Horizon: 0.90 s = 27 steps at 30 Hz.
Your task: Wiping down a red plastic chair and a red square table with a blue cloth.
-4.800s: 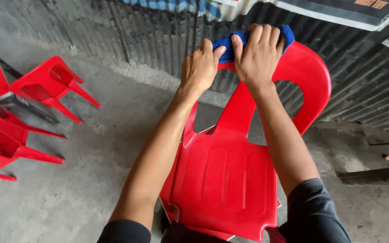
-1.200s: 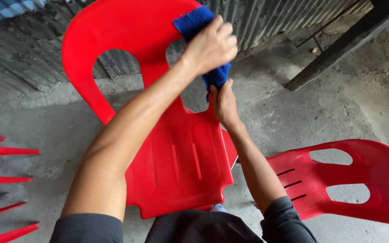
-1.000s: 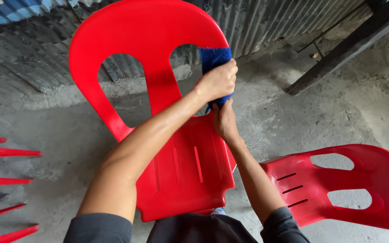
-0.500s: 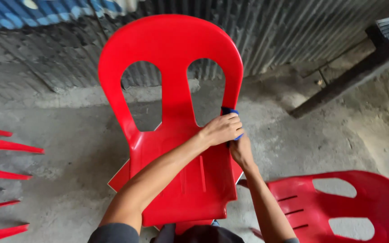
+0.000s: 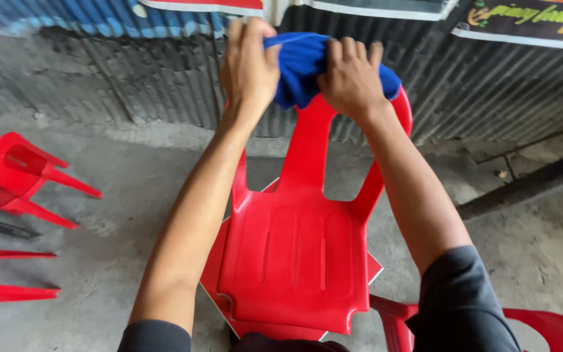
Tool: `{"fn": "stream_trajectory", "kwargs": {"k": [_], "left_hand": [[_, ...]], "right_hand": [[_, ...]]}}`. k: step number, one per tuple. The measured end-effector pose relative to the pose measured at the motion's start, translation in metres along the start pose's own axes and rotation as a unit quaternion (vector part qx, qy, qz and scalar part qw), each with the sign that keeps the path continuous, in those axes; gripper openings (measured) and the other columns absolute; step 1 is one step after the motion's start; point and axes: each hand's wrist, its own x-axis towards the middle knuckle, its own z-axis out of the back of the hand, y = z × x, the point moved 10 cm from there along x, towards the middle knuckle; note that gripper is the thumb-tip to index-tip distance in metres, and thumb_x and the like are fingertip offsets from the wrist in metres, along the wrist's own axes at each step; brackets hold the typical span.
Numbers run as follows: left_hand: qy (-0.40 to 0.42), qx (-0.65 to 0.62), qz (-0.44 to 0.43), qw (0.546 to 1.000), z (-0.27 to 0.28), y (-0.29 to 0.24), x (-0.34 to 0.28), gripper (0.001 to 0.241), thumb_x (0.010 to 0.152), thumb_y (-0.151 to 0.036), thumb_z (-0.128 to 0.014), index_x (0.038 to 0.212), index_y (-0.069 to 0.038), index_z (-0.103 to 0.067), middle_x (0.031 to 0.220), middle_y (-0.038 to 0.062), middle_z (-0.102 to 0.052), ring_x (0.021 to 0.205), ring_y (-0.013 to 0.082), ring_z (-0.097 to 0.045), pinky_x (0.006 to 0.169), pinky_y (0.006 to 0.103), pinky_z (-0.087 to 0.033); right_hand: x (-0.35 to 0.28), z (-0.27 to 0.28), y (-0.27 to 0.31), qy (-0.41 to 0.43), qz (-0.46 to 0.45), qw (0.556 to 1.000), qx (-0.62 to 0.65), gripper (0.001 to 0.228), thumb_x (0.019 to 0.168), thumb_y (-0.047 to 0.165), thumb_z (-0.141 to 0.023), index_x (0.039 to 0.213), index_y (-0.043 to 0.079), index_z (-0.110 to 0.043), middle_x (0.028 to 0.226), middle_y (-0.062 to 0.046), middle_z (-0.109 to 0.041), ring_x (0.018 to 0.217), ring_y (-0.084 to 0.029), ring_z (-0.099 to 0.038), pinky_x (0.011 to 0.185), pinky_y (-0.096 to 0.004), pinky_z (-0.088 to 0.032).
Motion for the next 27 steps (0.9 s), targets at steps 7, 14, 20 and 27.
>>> {"fn": "stream_trajectory", "kwargs": {"k": [7,14,20,27], "left_hand": [[-0.014,0.03,0.035,0.999,0.006,0.061,-0.047,0.032,0.101,-0.022,-0.058,0.128,-0.006,-0.053,0.111,0.025,-0.064,0.099,0.0445,-0.065,0.081,0.052,-0.052],[0.017,0.05,0.163,0.985,-0.021,0.107,-0.088,0.032,0.107,-0.035,-0.044,0.111,-0.008,-0.06,0.095,0.022,-0.074,0.085,0.0455,-0.069,0.072,0.0558,-0.051],[-0.003,0.021,0.168,0.986,-0.015,0.127,-0.167,0.029,0.105,-0.025,-0.045,0.113,-0.003,-0.06,0.093,0.027,-0.071,0.084,0.0487,-0.067,0.07,0.0572,-0.05],[0.05,0.043,0.236,0.969,-0.008,0.144,-0.289,0.023,0.103,-0.017,-0.046,0.11,-0.001,-0.06,0.093,0.029,-0.07,0.085,0.0486,-0.068,0.072,0.0559,-0.053]], "right_hand": [[0.04,-0.035,0.133,0.001,0.161,0.987,-0.012,0.047,0.091,0.038,-0.059,0.118,0.0,-0.06,0.115,-0.02,-0.058,0.113,-0.039,-0.053,0.1,-0.063,-0.033],[0.017,-0.044,0.15,-0.018,0.154,0.988,0.022,0.044,0.109,0.035,-0.048,0.132,-0.001,-0.056,0.134,-0.02,-0.054,0.135,-0.041,-0.043,0.116,-0.066,-0.02],[-0.036,-0.078,0.184,-0.005,0.185,0.98,0.068,0.056,0.112,0.033,-0.044,0.158,0.001,-0.043,0.166,-0.02,-0.032,0.156,-0.045,-0.021,0.123,-0.066,-0.012],[-0.148,-0.166,0.224,0.09,0.218,0.967,0.096,0.06,0.112,0.033,-0.04,0.16,-0.003,-0.037,0.169,-0.024,-0.027,0.159,-0.044,-0.018,0.131,-0.055,-0.014]]}}
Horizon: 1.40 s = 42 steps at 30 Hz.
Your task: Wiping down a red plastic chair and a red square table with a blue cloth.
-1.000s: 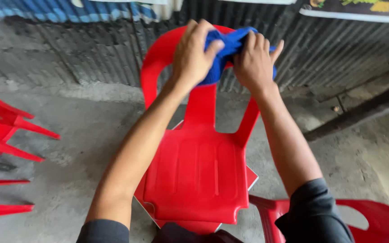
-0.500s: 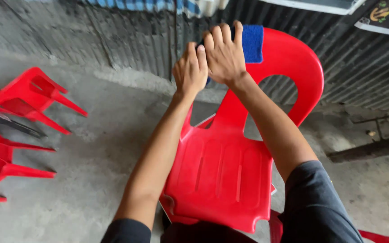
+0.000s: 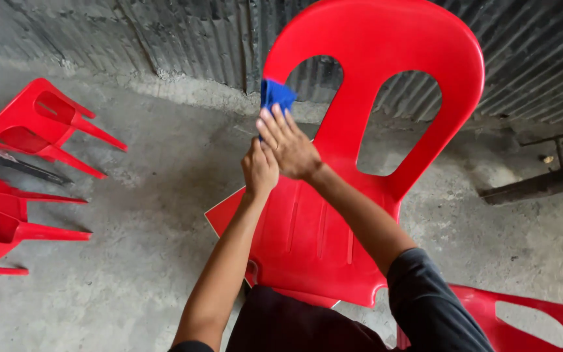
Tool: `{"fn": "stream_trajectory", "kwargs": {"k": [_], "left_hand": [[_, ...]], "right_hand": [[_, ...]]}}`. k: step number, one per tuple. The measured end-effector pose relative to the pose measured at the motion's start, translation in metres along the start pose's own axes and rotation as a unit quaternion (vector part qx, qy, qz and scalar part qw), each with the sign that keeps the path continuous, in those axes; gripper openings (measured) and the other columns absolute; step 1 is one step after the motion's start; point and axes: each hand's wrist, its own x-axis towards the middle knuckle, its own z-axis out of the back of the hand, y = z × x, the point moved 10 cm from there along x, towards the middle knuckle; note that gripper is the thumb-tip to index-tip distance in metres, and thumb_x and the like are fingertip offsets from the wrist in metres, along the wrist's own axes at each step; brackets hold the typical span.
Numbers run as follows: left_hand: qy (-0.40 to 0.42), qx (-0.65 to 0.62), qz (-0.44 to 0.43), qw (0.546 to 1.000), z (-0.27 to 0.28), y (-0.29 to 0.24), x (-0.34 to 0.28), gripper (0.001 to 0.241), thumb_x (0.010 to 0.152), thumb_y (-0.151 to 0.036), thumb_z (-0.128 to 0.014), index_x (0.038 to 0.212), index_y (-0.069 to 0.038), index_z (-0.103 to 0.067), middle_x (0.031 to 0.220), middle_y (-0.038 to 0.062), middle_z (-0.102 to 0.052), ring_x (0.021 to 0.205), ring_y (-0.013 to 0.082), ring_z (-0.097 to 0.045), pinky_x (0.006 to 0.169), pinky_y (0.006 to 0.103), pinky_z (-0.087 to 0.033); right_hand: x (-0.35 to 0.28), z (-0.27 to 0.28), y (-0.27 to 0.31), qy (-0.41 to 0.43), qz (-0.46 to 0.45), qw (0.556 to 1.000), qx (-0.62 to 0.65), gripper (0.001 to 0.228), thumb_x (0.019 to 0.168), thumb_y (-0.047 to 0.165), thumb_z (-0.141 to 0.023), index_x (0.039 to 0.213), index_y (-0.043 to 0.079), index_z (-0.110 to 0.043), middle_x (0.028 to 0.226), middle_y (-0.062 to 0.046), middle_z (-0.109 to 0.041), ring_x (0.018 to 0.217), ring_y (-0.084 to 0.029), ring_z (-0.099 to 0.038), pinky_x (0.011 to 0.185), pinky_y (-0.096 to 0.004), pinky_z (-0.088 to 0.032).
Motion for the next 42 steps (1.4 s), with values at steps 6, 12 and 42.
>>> {"fn": "stream_trajectory", "kwargs": {"k": [6,12,42], "left_hand": [[0.134,0.064,0.069,0.987,0.0,0.045,-0.076,0.037,0.095,-0.012,-0.05,0.127,0.005,-0.055,0.113,0.032,-0.067,0.097,0.0483,-0.067,0.081,0.0532,-0.055],[0.236,0.184,0.004,0.954,0.032,0.002,-0.123,0.061,0.092,-0.02,-0.061,0.144,0.008,-0.046,0.148,0.031,-0.045,0.133,0.0457,-0.05,0.107,0.0486,-0.046],[0.196,0.111,-0.102,0.969,0.067,-0.054,-0.157,0.083,0.095,-0.058,-0.059,0.153,-0.003,-0.036,0.161,0.029,-0.023,0.149,0.0535,-0.027,0.119,0.0636,-0.029]], "right_hand": [[-0.061,-0.042,0.064,0.065,-0.044,0.989,0.125,0.063,0.105,0.03,-0.037,0.157,-0.005,-0.03,0.167,-0.025,-0.023,0.156,-0.041,-0.017,0.126,-0.054,-0.013],[-0.122,-0.024,0.1,0.127,-0.064,0.959,0.245,0.076,0.102,0.043,-0.036,0.161,-0.003,-0.025,0.168,-0.024,-0.02,0.157,-0.036,-0.02,0.122,-0.065,-0.01],[-0.116,-0.07,-0.005,0.052,-0.274,0.959,0.04,0.089,0.087,0.06,-0.059,0.159,0.013,-0.035,0.167,-0.018,-0.027,0.149,-0.057,-0.015,0.112,-0.077,-0.013]]}}
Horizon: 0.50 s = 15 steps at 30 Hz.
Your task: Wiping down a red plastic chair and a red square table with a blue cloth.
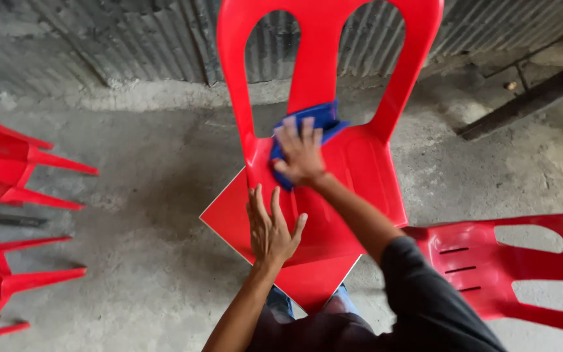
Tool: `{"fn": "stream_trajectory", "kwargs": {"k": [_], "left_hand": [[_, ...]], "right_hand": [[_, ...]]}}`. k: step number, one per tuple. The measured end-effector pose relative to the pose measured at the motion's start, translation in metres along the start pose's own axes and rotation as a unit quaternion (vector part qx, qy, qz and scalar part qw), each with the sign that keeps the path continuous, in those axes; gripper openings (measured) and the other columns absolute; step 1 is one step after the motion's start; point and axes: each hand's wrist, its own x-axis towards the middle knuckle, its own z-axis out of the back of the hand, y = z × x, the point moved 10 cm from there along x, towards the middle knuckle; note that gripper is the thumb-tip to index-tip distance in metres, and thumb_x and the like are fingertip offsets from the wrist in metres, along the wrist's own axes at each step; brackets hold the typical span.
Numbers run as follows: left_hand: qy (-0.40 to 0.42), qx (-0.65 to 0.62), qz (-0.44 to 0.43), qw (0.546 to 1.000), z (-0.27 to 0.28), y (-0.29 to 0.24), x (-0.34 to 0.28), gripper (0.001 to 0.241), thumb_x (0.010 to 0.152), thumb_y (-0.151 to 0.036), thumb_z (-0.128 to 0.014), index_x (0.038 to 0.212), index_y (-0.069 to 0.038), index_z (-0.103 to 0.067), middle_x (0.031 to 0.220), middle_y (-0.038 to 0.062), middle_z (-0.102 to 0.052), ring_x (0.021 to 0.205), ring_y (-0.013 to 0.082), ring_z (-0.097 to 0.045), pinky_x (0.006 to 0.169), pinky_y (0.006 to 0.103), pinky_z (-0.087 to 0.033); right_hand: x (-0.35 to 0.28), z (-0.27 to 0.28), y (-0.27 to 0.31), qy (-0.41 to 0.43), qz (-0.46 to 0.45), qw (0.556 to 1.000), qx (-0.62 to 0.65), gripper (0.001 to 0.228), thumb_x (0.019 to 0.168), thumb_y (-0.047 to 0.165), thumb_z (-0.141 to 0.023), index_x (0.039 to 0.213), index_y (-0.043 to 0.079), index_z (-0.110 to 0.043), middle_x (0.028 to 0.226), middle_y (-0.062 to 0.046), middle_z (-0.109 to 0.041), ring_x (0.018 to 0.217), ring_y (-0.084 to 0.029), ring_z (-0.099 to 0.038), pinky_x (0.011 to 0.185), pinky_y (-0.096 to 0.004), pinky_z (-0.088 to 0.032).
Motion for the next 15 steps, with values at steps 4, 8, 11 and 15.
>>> {"fn": "stream_trajectory", "kwargs": {"k": [4,8,11,15], "left_hand": [[-0.008,-0.009,-0.034,0.999,-0.001,0.0,-0.002,0.083,0.095,-0.058,-0.059,0.152,-0.003,-0.036,0.159,0.03,-0.024,0.148,0.0536,-0.028,0.119,0.065,-0.028],[0.005,-0.041,-0.016,0.999,0.0,0.004,-0.001,0.077,0.098,-0.051,-0.059,0.154,-0.003,-0.037,0.161,0.03,-0.025,0.149,0.0528,-0.028,0.12,0.0644,-0.029],[0.017,-0.026,-0.013,0.999,0.0,0.006,0.0,0.071,0.099,-0.045,-0.06,0.153,-0.003,-0.038,0.161,0.028,-0.026,0.151,0.0525,-0.027,0.12,0.0647,-0.028],[0.001,0.028,-0.014,1.0,0.004,0.0,-0.002,0.065,0.099,-0.04,-0.061,0.149,-0.004,-0.042,0.159,0.024,-0.031,0.152,0.049,-0.027,0.119,0.0687,-0.022]], "right_hand": [[-0.027,-0.02,0.061,0.103,0.046,0.987,0.119,0.089,0.095,0.059,-0.055,0.164,0.009,-0.029,0.164,-0.02,-0.03,0.148,-0.052,-0.025,0.118,-0.073,-0.015],[-0.079,0.019,0.039,0.11,0.09,0.988,0.061,0.077,0.09,0.045,-0.055,0.161,0.019,-0.039,0.166,-0.014,-0.037,0.141,-0.04,-0.046,0.118,-0.062,-0.027],[-0.113,0.052,-0.02,0.076,-0.004,0.997,-0.02,0.079,0.086,0.044,-0.058,0.157,0.012,-0.042,0.161,-0.02,-0.04,0.138,-0.041,-0.048,0.116,-0.057,-0.032],[-0.162,0.085,-0.051,0.017,-0.11,0.985,-0.128,0.084,0.086,0.045,-0.061,0.155,0.0,-0.043,0.159,-0.027,-0.042,0.142,-0.045,-0.043,0.117,-0.057,-0.031]]}}
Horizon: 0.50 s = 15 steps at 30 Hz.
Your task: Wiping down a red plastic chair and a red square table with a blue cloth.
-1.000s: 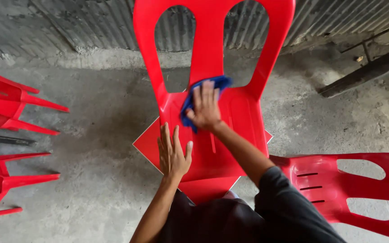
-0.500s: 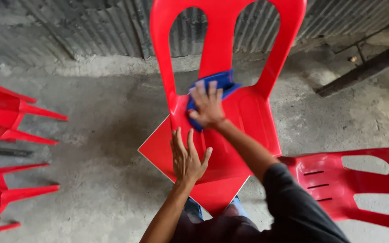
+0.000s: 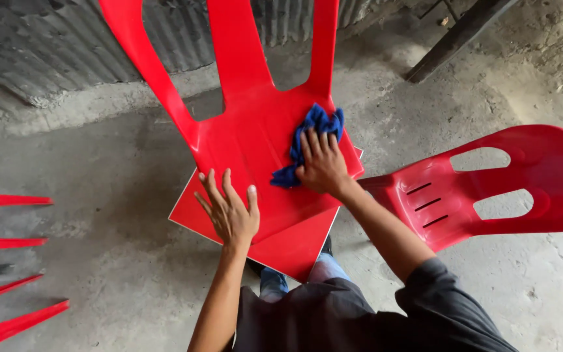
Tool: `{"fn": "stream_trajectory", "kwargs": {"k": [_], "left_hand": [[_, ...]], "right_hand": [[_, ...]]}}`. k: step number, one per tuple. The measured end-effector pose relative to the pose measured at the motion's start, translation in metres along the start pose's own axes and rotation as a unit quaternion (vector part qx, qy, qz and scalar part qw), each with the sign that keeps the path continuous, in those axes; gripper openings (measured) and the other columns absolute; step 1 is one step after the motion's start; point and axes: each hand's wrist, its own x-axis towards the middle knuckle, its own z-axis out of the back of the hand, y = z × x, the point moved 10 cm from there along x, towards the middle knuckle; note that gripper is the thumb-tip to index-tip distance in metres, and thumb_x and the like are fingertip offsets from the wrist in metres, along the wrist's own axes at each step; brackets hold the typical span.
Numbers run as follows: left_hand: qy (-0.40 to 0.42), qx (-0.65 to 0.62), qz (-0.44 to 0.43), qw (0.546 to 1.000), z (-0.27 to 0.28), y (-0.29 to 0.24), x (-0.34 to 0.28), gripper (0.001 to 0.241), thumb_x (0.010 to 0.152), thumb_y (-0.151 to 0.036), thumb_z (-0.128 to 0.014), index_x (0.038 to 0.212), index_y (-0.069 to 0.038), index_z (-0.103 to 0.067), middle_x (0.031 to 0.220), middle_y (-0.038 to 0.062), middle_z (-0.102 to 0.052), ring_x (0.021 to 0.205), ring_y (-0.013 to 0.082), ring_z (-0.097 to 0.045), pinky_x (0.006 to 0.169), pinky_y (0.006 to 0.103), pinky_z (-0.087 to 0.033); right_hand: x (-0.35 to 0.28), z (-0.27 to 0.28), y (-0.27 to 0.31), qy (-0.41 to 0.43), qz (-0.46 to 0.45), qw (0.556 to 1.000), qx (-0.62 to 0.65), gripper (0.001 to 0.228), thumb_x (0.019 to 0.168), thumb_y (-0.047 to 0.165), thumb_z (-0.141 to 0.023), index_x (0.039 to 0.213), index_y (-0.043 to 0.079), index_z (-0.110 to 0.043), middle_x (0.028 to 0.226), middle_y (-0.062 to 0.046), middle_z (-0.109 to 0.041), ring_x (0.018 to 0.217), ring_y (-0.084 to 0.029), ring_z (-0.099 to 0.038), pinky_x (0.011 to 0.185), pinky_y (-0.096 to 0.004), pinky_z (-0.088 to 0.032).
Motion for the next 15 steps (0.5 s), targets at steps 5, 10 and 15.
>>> {"fn": "stream_trajectory", "kwargs": {"k": [5,10,15], "left_hand": [[-0.035,-0.031,0.004,0.999,-0.003,0.005,0.001,0.053,0.105,-0.035,-0.056,0.147,-0.003,-0.047,0.156,0.023,-0.041,0.152,0.0452,-0.033,0.122,0.0685,-0.022],[-0.05,-0.019,0.025,0.998,-0.007,0.014,-0.017,0.042,0.109,-0.029,-0.053,0.143,-0.003,-0.052,0.151,0.02,-0.05,0.15,0.0432,-0.038,0.123,0.0685,-0.018],[-0.073,-0.013,0.001,0.997,-0.011,-0.005,-0.024,0.029,0.108,-0.017,-0.059,0.133,-0.002,-0.06,0.147,0.017,-0.055,0.15,0.0415,-0.042,0.126,0.0657,-0.019]], "right_hand": [[-0.059,0.045,0.113,0.09,0.133,0.977,0.138,0.088,0.076,0.053,-0.065,0.153,0.014,-0.044,0.157,-0.012,-0.046,0.138,-0.039,-0.044,0.116,-0.065,-0.024],[-0.09,0.067,0.09,0.073,0.131,0.965,0.217,0.088,0.08,0.052,-0.063,0.159,0.018,-0.042,0.161,-0.008,-0.046,0.139,-0.037,-0.047,0.121,-0.058,-0.027],[-0.106,0.063,-0.048,-0.054,-0.014,0.985,0.163,0.083,0.091,0.044,-0.053,0.159,0.003,-0.032,0.163,-0.031,-0.036,0.144,-0.05,-0.039,0.119,-0.06,-0.026]]}}
